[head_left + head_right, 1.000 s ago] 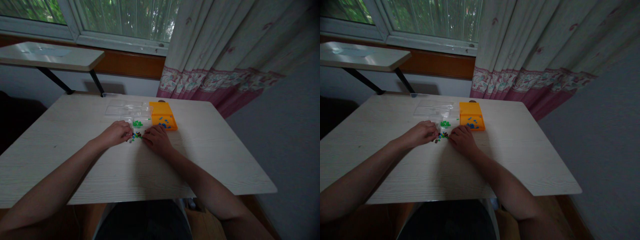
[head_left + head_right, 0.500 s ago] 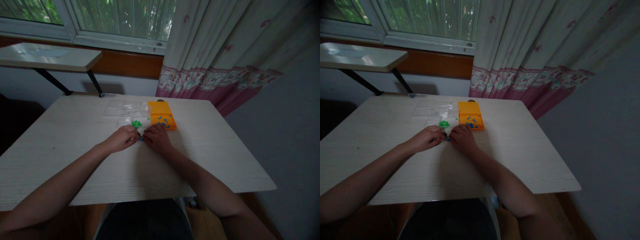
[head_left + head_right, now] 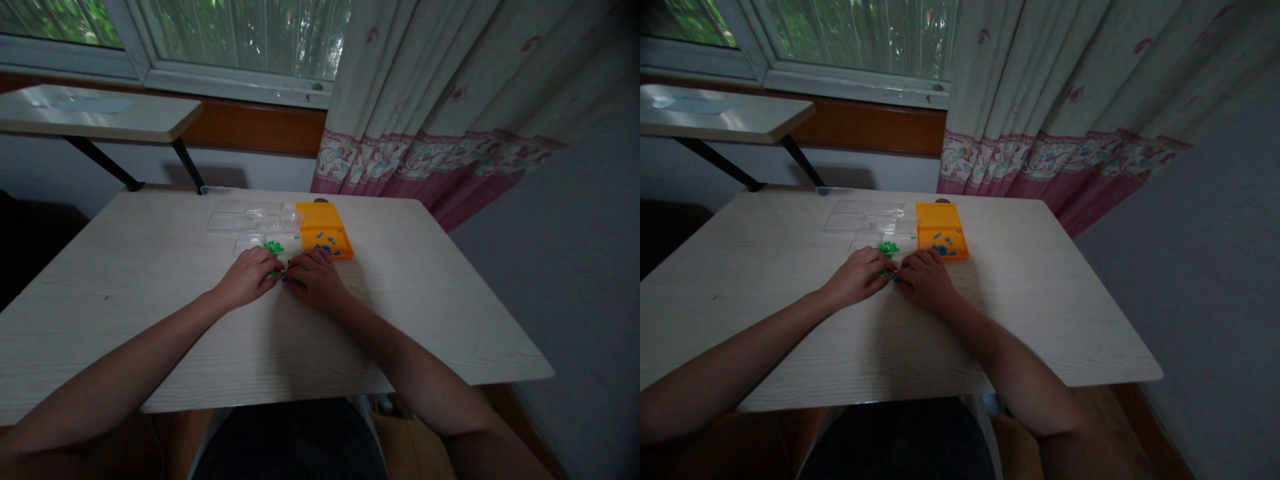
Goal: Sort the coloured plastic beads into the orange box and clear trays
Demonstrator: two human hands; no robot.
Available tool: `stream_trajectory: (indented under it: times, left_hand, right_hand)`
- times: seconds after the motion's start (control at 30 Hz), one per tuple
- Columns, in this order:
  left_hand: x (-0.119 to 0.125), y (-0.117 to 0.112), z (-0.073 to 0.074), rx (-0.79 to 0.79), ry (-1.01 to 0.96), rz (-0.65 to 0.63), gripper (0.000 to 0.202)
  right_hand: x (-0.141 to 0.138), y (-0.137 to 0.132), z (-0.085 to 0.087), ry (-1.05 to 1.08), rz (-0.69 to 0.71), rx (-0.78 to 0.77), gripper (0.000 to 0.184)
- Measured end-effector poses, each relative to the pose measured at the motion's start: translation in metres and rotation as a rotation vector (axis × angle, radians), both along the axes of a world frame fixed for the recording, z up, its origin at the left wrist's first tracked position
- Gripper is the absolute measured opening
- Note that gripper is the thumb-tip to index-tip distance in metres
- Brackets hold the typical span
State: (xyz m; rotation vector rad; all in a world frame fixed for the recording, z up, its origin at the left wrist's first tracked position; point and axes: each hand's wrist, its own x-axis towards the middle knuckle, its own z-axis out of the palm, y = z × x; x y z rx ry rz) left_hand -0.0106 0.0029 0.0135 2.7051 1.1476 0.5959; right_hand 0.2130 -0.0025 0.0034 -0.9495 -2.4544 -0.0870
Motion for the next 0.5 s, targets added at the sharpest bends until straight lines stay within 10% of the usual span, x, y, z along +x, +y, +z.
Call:
stream_trajectory:
  times: [0.5]
  left_hand:
    - [0.0009, 0.0021, -0.0047, 0.024, 0.032, -0.024, 0.017]
  right_hand:
    - [0.0039, 0.0052, -0.001, 0.033, 0.026, -0.042, 0.012]
